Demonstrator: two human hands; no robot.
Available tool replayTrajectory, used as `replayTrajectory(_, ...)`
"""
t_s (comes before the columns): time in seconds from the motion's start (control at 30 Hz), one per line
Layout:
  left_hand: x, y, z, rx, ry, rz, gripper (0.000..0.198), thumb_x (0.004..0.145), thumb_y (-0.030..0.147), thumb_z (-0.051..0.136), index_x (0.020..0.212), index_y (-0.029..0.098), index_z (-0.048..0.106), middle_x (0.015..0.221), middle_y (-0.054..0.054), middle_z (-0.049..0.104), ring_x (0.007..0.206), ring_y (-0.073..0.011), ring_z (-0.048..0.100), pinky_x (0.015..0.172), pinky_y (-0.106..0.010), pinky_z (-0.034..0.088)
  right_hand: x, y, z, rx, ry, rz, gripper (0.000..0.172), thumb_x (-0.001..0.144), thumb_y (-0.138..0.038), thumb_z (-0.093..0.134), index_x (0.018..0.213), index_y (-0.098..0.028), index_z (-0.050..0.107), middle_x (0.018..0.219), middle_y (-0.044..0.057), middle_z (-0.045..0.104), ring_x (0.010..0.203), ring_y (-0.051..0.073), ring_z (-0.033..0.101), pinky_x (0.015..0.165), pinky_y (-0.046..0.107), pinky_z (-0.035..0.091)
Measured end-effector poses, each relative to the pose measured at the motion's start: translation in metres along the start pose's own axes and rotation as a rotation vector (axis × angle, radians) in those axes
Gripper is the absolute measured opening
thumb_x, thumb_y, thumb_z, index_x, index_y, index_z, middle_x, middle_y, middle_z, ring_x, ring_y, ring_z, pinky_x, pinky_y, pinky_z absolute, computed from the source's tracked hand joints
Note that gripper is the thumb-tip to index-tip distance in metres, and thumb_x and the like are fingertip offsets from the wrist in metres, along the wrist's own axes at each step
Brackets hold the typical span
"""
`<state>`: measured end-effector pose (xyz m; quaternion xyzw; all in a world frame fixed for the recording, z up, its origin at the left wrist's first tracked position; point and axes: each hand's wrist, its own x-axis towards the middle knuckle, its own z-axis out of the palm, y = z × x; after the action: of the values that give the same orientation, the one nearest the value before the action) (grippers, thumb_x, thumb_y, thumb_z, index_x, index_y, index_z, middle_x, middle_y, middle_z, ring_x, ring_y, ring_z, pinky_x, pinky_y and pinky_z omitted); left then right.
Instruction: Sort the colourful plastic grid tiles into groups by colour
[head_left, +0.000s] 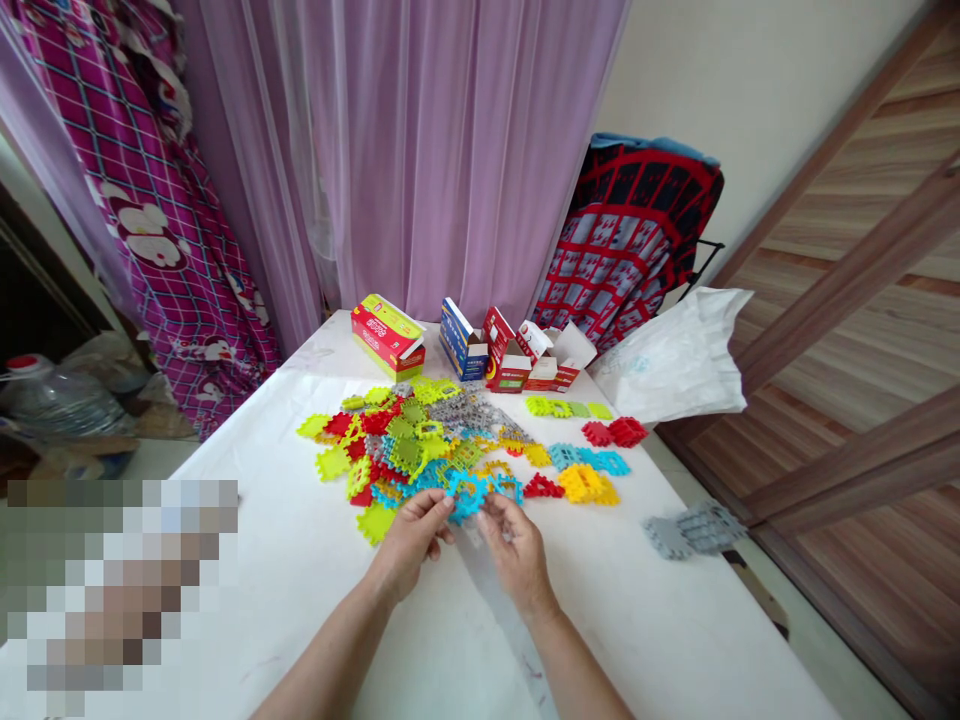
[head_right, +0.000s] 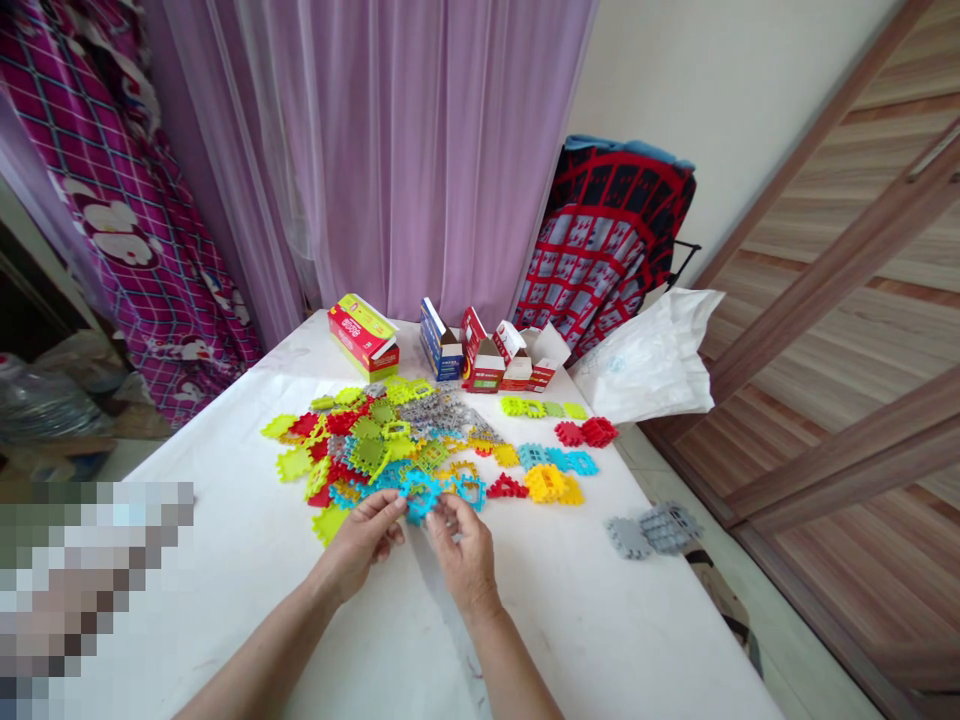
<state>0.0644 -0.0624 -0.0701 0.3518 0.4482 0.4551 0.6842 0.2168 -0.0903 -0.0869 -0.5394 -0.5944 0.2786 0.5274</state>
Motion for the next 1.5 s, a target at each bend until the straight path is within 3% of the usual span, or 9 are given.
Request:
replayTrajectory(0.13,-0.001,-0.001,0.0,0.115,-0.053,0.026,0.05,0.06,0.06,0.074,0.084,0.018,0.063,0.056,0.007,0.056,0.041,-0.0059,0.048,0.033,-0.016,0.026,0.011,-0.005,-0.002,0.136,0.003,0.139,0.033,0.083,-0.048,0.059,0.087,-0.017,0.068,0.07,0.002,0.066,0.063,0.015,0.059,0.059,0.025,0.049)
replayTrajectory(0.27,-0.003,0.004,-0.001,0.158,-0.038,0.075,0.061,0.063,0.061,0.071,0.104,0.018,0.062,0.058,0.007,0.057,0.043,-0.0073,0.05,0.033,-0.016,0.027,0.022,-0.004,-0.015,0.015,-0.071,0.131,0.034,0.081,-0.047,0.06,0.094,-0.018,0.073,0.077,0.004,0.069,0.067,0.017,0.06,0.062,0.027,0.05)
replayTrajectory(0.47,-0.001,0.006,-0.002,0.183,-0.073,0.042,0.05,0.06,0.062,0.072,0.082,0.018,0.06,0.05,0.009,0.051,0.036,-0.0043,0.04,0.032,-0.016,0.022,0.025,-0.007,-0.02,-0.06,-0.175,0.084,0.034,0.082,-0.039,0.058,0.107,-0.019,0.07,0.078,0.003,0.069,0.066,0.016,0.062,0.063,0.027,0.05)
replayTrajectory(0.7,-0.001,-0.001,-0.001,0.197,-0.162,-0.029,0.045,0.059,0.055,0.074,0.083,0.018,0.062,0.055,0.009,0.054,0.037,-0.0038,0.043,0.031,-0.016,0.021,0.024,-0.006,-0.017,0.051,-0.063,0.149,0.035,0.082,-0.049,0.056,0.093,-0.018,0.066,0.08,0.004,0.068,0.069,0.016,0.063,0.063,0.026,0.05)
replayTrajectory(0.8,-0.002,-0.002,0.0,0.191,-0.172,-0.032,0.043,0.059,0.054,0.075,0.081,0.019,0.062,0.054,0.009,0.053,0.037,-0.0039,0.044,0.031,-0.016,0.021,0.023,-0.008,-0.021,0.035,-0.068,0.16,0.038,0.085,-0.052,0.053,0.09,-0.018,0.067,0.068,0.001,0.064,0.059,0.014,0.058,0.056,0.024,0.048)
replayTrajectory(1.0,-0.001,0.001,-0.001,0.186,-0.136,-0.043,0.042,0.061,0.055,0.073,0.077,0.019,0.061,0.048,0.01,0.05,0.034,-0.0033,0.039,0.032,-0.016,0.021,0.022,-0.01,-0.026,0.041,-0.075,0.141,0.035,0.085,-0.048,0.054,0.095,-0.017,0.067,0.073,0.003,0.065,0.062,0.014,0.06,0.06,0.025,0.05)
replayTrajectory(1.17,-0.001,0.001,-0.001,0.171,-0.128,-0.04,0.044,0.059,0.056,0.074,0.081,0.019,0.062,0.047,0.009,0.051,0.035,-0.0044,0.042,0.032,-0.016,0.021,0.016,-0.008,-0.025,0.068,-0.125,0.103,0.035,0.085,-0.04,0.055,0.11,-0.018,0.062,0.073,0.001,0.063,0.063,0.014,0.06,0.06,0.025,0.05)
replayTrajectory(1.37,0.001,0.002,-0.003,0.157,-0.072,0.037,0.049,0.063,0.058,0.07,0.09,0.018,0.064,0.049,0.007,0.054,0.038,-0.0059,0.045,0.033,-0.016,0.022,0.009,-0.021,-0.033,-0.179,-0.277,0.072,0.025,0.083,-0.031,0.056,0.104,-0.02,0.065,0.082,0.003,0.068,0.07,0.015,0.063,0.066,0.027,0.052)
replayTrajectory(1.5,0.0,0.003,-0.003,0.182,-0.054,0.069,0.046,0.065,0.058,0.069,0.087,0.019,0.059,0.05,0.009,0.051,0.037,-0.0054,0.044,0.032,-0.016,0.022,0.014,-0.04,-0.043,-0.495,-0.349,-0.151,0.039,0.078,-0.026,0.064,0.116,-0.024,0.061,0.114,0.006,0.063,0.103,0.021,0.06,0.091,0.035,0.049)
